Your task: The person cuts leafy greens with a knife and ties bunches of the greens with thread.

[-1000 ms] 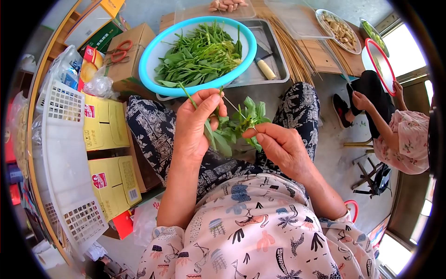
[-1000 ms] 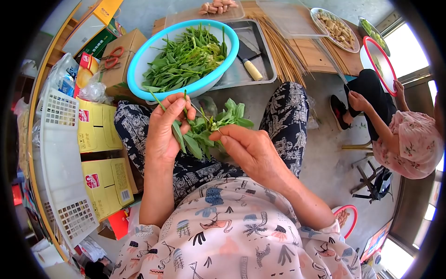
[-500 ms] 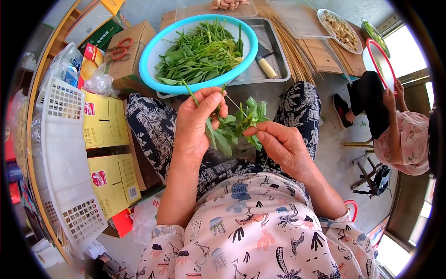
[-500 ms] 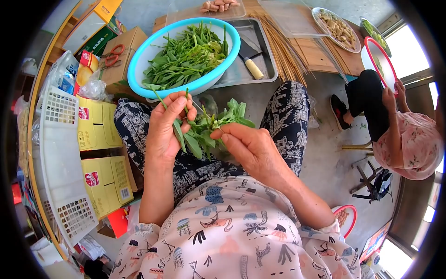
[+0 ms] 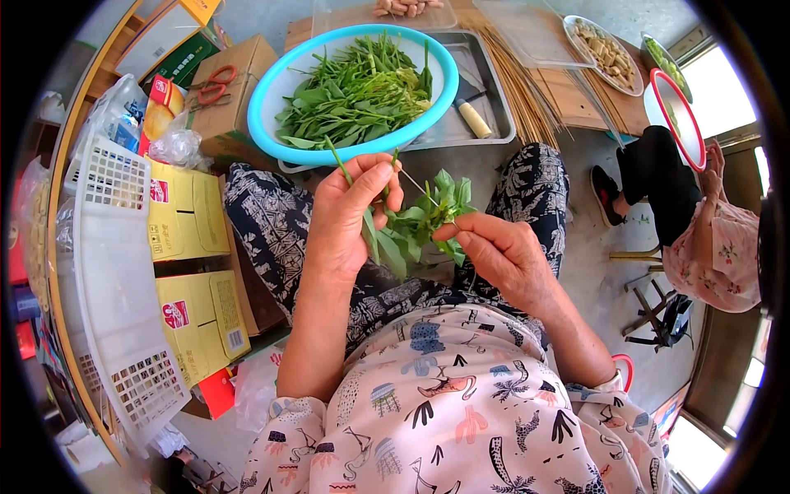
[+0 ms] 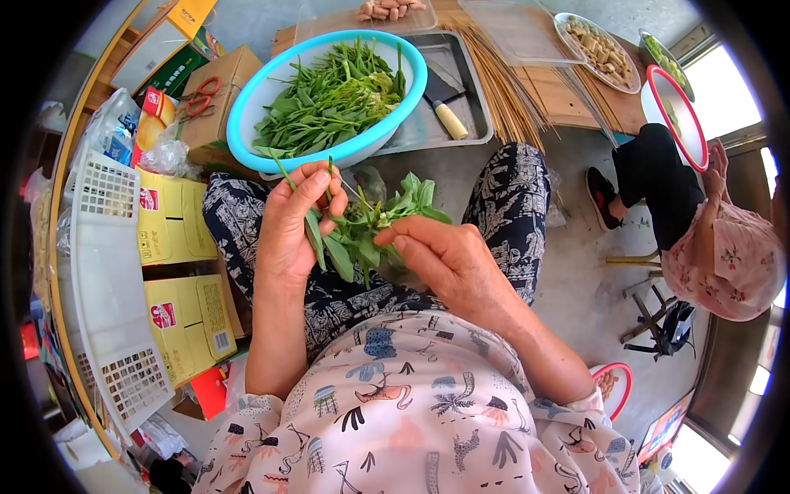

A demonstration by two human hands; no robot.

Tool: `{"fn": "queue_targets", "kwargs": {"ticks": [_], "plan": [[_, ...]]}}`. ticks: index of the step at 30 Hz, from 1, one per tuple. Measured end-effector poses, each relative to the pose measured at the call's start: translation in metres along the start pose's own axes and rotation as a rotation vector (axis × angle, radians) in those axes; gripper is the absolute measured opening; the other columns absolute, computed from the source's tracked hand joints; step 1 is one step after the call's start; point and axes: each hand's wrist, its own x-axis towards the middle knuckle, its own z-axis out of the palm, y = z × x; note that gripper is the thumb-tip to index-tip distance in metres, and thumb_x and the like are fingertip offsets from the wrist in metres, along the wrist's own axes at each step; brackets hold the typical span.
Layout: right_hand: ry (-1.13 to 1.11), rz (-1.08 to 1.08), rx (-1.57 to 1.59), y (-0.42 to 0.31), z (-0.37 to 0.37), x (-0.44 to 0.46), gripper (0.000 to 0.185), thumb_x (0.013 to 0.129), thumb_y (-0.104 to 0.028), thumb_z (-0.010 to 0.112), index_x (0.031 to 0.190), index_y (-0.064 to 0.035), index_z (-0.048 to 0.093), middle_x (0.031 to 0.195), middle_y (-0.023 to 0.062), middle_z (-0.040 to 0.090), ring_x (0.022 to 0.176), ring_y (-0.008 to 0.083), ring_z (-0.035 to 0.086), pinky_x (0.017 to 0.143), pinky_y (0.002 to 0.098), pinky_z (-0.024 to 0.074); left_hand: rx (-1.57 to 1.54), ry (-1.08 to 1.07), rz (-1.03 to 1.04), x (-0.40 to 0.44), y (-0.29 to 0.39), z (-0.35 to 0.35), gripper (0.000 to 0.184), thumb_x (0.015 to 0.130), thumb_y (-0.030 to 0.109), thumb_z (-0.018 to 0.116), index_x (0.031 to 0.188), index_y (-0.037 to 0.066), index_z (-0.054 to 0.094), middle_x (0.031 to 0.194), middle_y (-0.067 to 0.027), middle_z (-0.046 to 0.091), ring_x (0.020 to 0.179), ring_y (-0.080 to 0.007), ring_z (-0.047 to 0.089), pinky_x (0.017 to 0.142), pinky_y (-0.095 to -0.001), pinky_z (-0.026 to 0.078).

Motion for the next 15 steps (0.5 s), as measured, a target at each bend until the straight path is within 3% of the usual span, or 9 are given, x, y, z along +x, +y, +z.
{"fn": "queue_targets", "kwargs": {"ticks": [15], "plan": [[-0.102,-0.013,0.046,0.009,-0.011,0.001,0.023,0.095,-0.016,0.048,0.101,-0.0008,0.064,0.07,0.0059,0.058,0.056,0.0091,0.049,0.053,0.0254,0.0422,0.006,-0.072,-0.058,-0.002,0.008,-0.002,0.016,0.086,0.019,0.064,0.094,0.006,0.062,0.077,0.0008,0.06,0.063,-0.0072,0.056,0.046,-0.0167,0.034]]}}
